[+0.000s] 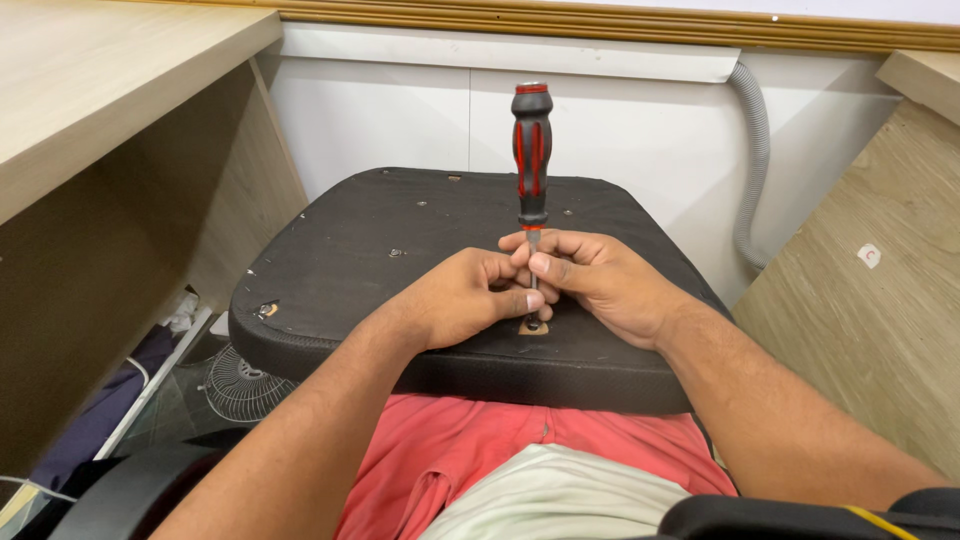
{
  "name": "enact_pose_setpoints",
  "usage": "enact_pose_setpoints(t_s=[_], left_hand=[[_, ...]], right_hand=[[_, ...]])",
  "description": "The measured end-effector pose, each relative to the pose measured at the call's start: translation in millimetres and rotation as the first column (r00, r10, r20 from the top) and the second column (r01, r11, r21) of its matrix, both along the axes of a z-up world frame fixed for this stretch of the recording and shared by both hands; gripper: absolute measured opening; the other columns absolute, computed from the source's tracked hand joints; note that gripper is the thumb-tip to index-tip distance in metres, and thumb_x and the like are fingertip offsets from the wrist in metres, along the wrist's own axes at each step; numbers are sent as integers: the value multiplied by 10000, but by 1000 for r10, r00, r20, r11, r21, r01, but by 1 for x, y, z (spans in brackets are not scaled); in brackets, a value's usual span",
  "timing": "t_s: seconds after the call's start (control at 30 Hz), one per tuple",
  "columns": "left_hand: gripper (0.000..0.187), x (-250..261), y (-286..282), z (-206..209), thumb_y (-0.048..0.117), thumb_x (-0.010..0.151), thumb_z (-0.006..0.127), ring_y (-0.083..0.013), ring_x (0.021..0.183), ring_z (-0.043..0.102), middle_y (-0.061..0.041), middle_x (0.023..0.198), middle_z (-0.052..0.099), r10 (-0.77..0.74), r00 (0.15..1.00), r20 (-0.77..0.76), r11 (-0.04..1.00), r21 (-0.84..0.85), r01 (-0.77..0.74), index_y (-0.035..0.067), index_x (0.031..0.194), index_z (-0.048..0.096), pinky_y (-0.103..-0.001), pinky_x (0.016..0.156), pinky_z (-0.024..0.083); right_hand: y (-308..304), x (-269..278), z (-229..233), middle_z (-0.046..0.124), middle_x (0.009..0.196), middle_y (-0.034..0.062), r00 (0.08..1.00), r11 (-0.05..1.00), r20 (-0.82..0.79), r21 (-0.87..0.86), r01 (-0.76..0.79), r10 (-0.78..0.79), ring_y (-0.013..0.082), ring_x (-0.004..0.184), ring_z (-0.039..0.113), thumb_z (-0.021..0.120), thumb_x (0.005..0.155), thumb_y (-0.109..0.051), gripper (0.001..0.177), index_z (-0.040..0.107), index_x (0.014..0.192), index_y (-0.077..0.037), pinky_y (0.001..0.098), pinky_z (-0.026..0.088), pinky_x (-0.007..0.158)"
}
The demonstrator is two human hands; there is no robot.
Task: The person uses a screwdriver to tighten screws into the underside of an overturned black chair seat. The hands hold the seat steady while turning the screwdriver clockwise to secure the fasteners.
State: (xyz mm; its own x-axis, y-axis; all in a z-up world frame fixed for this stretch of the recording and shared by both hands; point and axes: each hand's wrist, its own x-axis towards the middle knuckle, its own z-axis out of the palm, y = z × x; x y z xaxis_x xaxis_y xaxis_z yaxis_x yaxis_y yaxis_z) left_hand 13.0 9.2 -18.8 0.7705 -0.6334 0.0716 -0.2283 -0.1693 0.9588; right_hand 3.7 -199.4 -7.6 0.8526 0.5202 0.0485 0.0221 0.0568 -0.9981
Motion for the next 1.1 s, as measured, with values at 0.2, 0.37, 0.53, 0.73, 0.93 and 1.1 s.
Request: enact_pose_setpoints(t_s=[0.2, 0.37, 0.53, 0.73, 0.93, 1.1], left_hand=[[290, -3, -2, 0, 237, 850, 803, -132, 862, 682, -69, 936, 753, 110, 993, 44, 992, 60, -113, 38, 1055, 749, -318, 818, 578], [251, -2, 1, 3, 267, 900, 747, -97, 885, 691, -42, 928, 773, 75, 996, 52, 993, 92, -80, 41, 1005, 773, -294, 854, 558], [241, -4, 0, 5, 237, 895, 734, -105, 905, 740, -29, 941, 795, 56, 997, 45, 996, 61, -58, 47, 1040, 763, -297, 882, 588], [245, -6, -1, 6, 213, 888, 746, -124, 896, 738, -45, 940, 801, 82, 996, 22, 994, 75, -84, 39, 1058, 765, -306, 873, 590], [189, -6, -1, 8, 194, 914, 731, -110, 909, 732, -28, 931, 791, 37, 998, 49, 996, 77, -41, 54, 1037, 758, -289, 888, 578], [174, -9, -1, 9, 177, 871, 781, -160, 861, 705, -47, 865, 761, 130, 988, 81, 973, 182, -143, 41, 973, 740, -331, 844, 578]], right_hand=[[1, -1, 0, 678, 1226, 48, 985, 985, 119, -106, 134, -122, 138, 1061, 640, 695, 964, -221, 237, 662, 1064, -8, 336, 527, 979], [-1, 1, 0, 681, 974, 41, 1000, 1000, -4, -8, 2, -2, 122, 904, 603, 657, 980, -287, 326, 712, 1196, -49, 327, 532, 919], [0, 1, -2, 680, 943, 58, 993, 994, 106, -87, 65, -56, 129, 912, 636, 706, 1014, -261, 337, 596, 1094, 47, 350, 560, 944], [3, -3, 4, 713, 987, -12, 997, 993, 35, -89, 74, -71, 76, 898, 625, 687, 928, -286, 413, 667, 1249, -28, 300, 534, 892], [2, -2, 4, 662, 906, 28, 997, 996, 31, -64, 68, -66, 123, 849, 588, 696, 970, -293, 429, 657, 1266, 15, 317, 524, 848], [6, -1, 3, 672, 924, 20, 985, 974, 86, -156, 163, -151, 118, 899, 642, 679, 955, -270, 399, 663, 1255, -6, 312, 543, 881]])
